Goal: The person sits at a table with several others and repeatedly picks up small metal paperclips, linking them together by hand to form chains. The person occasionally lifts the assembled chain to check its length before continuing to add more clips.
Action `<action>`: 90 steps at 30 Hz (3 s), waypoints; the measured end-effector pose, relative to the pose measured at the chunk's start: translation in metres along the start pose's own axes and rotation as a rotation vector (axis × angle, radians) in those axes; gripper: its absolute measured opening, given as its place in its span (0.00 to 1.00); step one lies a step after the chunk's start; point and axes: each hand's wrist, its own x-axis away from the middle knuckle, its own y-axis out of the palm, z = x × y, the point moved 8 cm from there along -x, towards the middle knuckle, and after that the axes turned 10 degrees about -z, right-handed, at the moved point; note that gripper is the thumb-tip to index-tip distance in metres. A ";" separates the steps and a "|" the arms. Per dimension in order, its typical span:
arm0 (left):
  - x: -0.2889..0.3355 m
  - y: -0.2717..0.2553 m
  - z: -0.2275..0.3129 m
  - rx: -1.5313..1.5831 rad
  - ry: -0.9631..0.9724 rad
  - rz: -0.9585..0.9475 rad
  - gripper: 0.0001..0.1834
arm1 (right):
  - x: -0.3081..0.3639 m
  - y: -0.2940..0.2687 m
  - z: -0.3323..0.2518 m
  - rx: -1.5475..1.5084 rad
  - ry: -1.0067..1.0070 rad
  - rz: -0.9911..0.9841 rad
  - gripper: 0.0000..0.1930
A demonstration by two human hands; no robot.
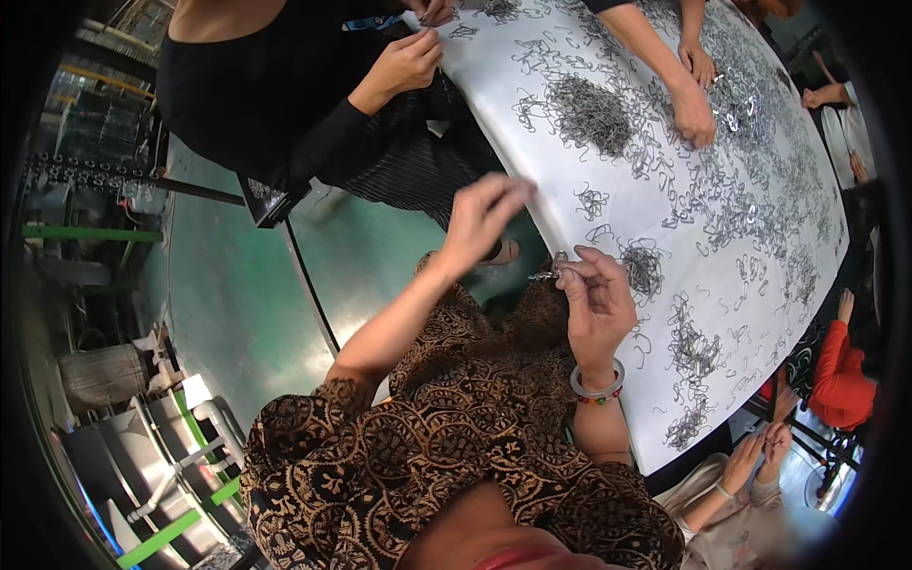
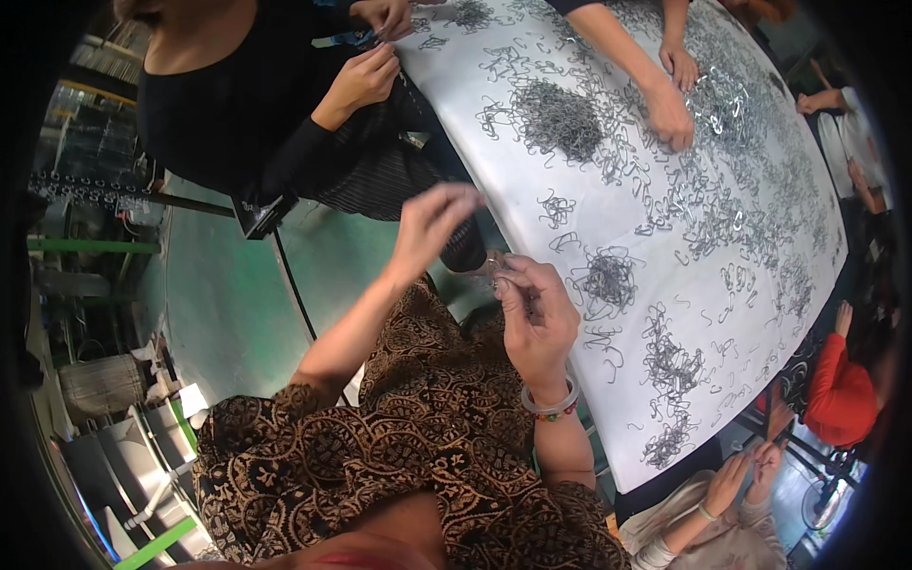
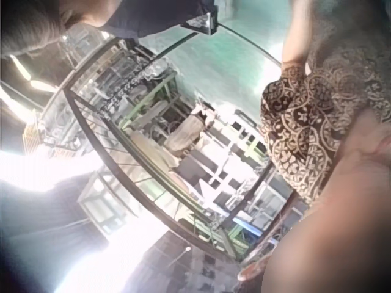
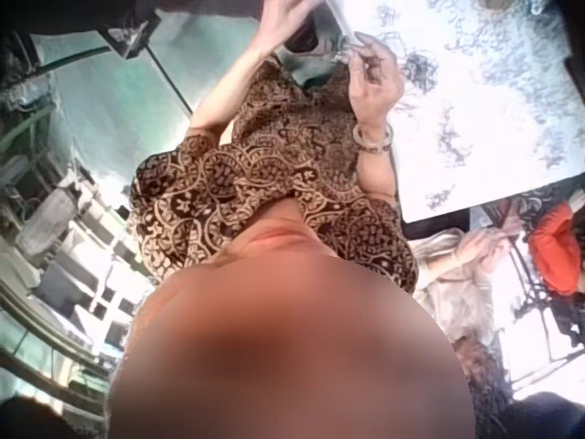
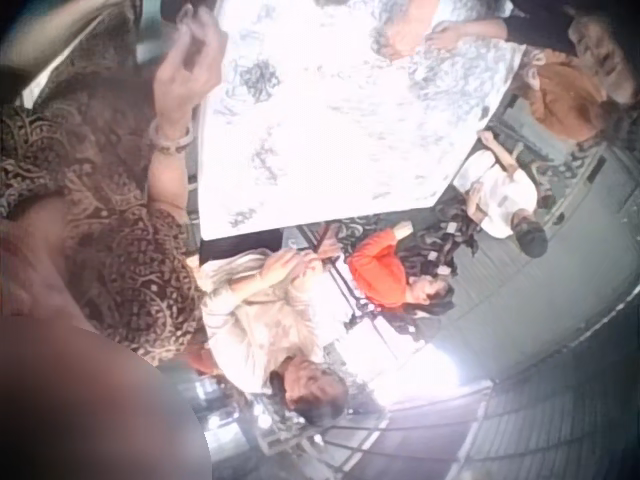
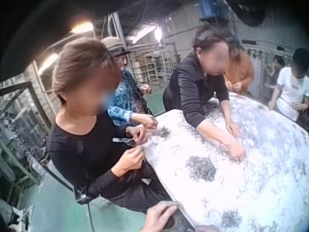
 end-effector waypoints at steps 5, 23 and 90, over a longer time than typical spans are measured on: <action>-0.112 -0.014 -0.058 -0.638 0.206 -0.121 0.07 | -0.003 0.004 -0.003 0.011 -0.016 -0.006 0.11; -0.142 0.010 -0.021 -0.056 -0.057 -0.385 0.10 | -0.002 -0.003 -0.007 0.030 0.007 0.048 0.12; -0.015 0.000 0.002 0.093 -0.051 -0.088 0.13 | -0.008 0.002 0.003 -0.228 -0.029 0.072 0.16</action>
